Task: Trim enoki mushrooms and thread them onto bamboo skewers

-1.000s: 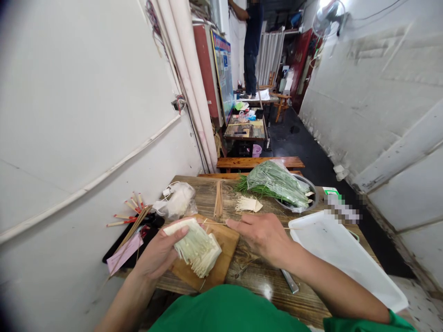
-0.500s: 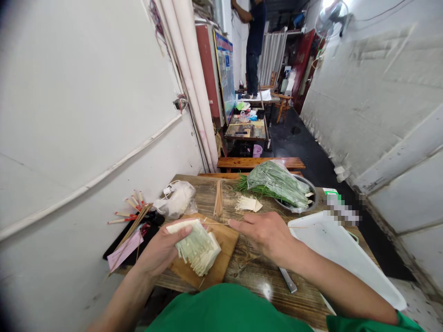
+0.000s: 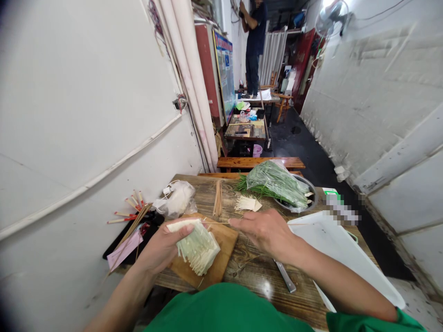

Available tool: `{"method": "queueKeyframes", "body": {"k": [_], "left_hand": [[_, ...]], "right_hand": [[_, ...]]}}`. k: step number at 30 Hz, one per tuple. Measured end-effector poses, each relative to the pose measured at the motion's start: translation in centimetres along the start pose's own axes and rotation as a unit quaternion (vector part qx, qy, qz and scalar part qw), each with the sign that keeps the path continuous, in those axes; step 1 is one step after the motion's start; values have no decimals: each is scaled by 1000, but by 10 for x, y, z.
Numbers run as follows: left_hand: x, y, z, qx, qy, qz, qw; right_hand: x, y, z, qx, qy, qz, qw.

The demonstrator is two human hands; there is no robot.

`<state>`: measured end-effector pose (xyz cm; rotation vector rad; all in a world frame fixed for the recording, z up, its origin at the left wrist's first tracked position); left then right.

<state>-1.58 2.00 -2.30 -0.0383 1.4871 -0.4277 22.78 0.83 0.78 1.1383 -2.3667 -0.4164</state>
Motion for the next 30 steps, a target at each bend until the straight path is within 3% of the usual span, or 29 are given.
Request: {"method": "queueKeyframes", "body": {"k": [25, 30], "left_hand": [[-9, -1, 8, 10, 3, 27, 1000], [-10, -4, 12, -10, 56, 67, 996]], "right_hand": [[-13, 7, -1, 20, 160, 11, 987], [-7, 11, -2, 58, 155, 22, 986]]}}
Point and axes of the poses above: each hand's wrist, its own y-axis towards the middle knuckle, its own z-axis out of the palm, x = y × z, the point moved 3 cm from there along y, towards the middle knuckle, and after that the axes turned 5 degrees about y, right-handed, at the moved point
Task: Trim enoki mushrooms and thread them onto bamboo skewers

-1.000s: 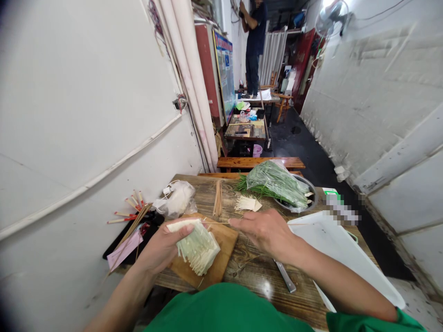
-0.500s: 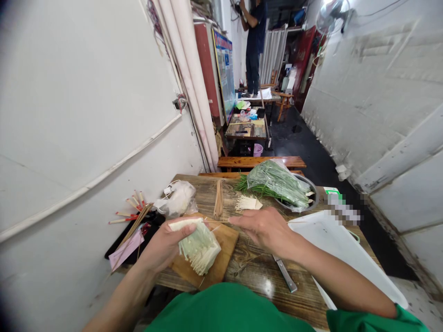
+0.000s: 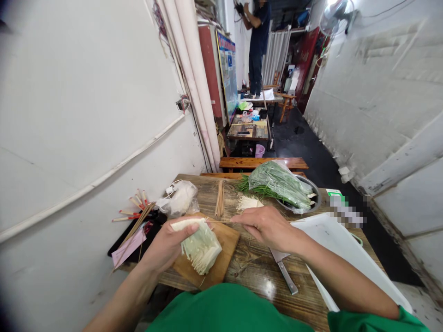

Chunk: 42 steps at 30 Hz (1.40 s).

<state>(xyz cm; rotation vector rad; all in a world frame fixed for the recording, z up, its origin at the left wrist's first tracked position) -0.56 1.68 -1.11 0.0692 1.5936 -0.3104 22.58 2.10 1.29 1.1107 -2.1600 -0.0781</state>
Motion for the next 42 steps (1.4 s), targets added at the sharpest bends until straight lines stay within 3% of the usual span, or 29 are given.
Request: {"method": "queueKeyframes", "body": {"k": [8, 13, 16, 23, 30, 42], "left_hand": [[-26, -23, 13, 1, 162, 91, 983], [-15, -48, 25, 24, 119, 72, 990], [-6, -54, 29, 41, 99, 69, 992], [1, -47, 26, 92, 80, 65, 990], [6, -47, 23, 88, 56, 53, 993], [4, -45, 28, 113, 55, 74, 989]], "right_hand": [[33, -6, 5, -2, -2, -33, 999], [52, -18, 9, 107, 14, -23, 994], [56, -23, 13, 130, 11, -6, 991], [55, -28, 20, 112, 58, -1, 992], [54, -25, 28, 68, 89, 9, 994], [55, -22, 29, 49, 127, 33, 990]]}}
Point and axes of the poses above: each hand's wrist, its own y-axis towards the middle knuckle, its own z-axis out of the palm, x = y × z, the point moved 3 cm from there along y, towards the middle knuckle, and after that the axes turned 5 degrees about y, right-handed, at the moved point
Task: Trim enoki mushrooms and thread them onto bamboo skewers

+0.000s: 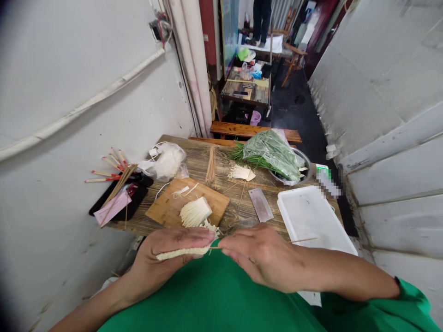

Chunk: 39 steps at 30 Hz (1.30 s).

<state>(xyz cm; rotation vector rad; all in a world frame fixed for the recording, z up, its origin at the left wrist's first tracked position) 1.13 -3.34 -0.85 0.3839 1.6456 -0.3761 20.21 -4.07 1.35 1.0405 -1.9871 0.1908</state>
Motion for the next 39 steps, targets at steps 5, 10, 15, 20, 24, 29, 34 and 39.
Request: {"method": "queueKeyframes", "body": {"k": [5, 10, 15, 20, 24, 29, 34, 39], "left_hand": [[2, -1, 2, 3, -14, -4, 1000], [1, -1, 4, 1, -14, 0, 1000], [-1, -1, 5, -2, -7, 2, 1000], [0, 1, 8, -2, -15, 3, 1000], [-2, 1, 5, -16, 29, 3, 999], [-7, -1, -3, -52, 120, 80, 988], [-6, -3, -2, -31, 119, 146, 982], [-7, -4, 3, 1, 93, 143, 985]], "right_hand": [[-1, 0, 0, 13, -1, 8, 1000], [-1, 1, 0, 17, 9, 20, 1000], [0, 3, 2, 13, 14, 23, 1000], [1, 5, 3, 4, 10, 19, 1000], [-1, 4, 3, -1, 18, 22, 1000], [-5, 0, -2, -19, 10, 19, 1000], [-2, 0, -5, 0, 12, 11, 1000], [0, -1, -4, 9, 8, 13, 1000]]}}
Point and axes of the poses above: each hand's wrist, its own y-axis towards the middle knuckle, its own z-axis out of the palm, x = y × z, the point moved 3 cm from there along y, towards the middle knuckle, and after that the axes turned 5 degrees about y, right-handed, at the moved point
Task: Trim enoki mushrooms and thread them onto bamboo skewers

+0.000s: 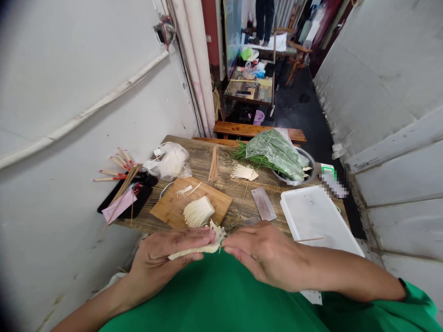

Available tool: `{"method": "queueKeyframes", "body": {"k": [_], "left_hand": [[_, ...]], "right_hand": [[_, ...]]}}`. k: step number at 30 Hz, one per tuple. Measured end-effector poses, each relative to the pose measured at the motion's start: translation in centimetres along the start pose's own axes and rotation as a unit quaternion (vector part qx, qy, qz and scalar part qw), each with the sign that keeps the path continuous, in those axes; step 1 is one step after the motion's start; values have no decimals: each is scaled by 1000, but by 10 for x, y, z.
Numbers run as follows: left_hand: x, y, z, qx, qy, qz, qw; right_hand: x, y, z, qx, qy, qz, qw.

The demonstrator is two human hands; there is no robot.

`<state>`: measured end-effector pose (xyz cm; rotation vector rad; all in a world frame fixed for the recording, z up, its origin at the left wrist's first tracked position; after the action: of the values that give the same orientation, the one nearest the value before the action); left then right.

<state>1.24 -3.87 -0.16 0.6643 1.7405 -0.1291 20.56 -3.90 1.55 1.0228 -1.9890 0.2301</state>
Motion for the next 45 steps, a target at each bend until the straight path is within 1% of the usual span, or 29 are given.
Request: {"method": "queueKeyframes", "body": {"k": [7, 11, 17, 20, 26, 30, 33, 36, 39, 42, 45], "left_hand": [[2, -1, 2, -13, 0, -17, 1000], [5, -2, 3, -12, -5, -13, 1000], [3, 1, 2, -28, -7, -12, 1000], [1, 1, 1, -32, -6, -21, 999], [3, -3, -2, -56, 36, -41, 997], [3, -4, -4, -35, 37, -38, 998], [-1, -6, -8, -8, 60, -13, 998], [-5, -8, -12, 5, 91, 18, 996], [-8, -7, -11, 17, 106, 34, 994], [-9, -6, -8, 24, 89, 35, 995], [-8, -6, -4, 24, 62, 21, 998]], "right_hand": [[-2, -4, 7, -22, 13, 18, 1000], [0, 0, 9, -14, 21, 22, 999], [1, 8, 12, -25, 33, 28, 999], [0, 9, 11, -10, 34, 39, 999], [-2, 5, 1, 43, 0, 63, 997], [0, 2, -4, 20, 23, 16, 999], [1, 0, -5, 7, 32, -5, 999], [1, -2, -6, 14, 26, 0, 1000], [0, -3, -7, 28, 9, 6, 1000], [1, -4, -7, 47, 2, 9, 999], [2, -4, -7, 54, 12, 11, 998]]}}
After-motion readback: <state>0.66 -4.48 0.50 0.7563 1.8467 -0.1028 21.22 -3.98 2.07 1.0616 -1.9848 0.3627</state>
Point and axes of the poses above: each hand's wrist, its own y-axis towards the middle knuckle, its own z-axis out of the palm, x = y × z, the point moved 3 cm from there along y, towards the middle knuckle, and after that the axes turned 5 degrees about y, right-handed, at the moved point
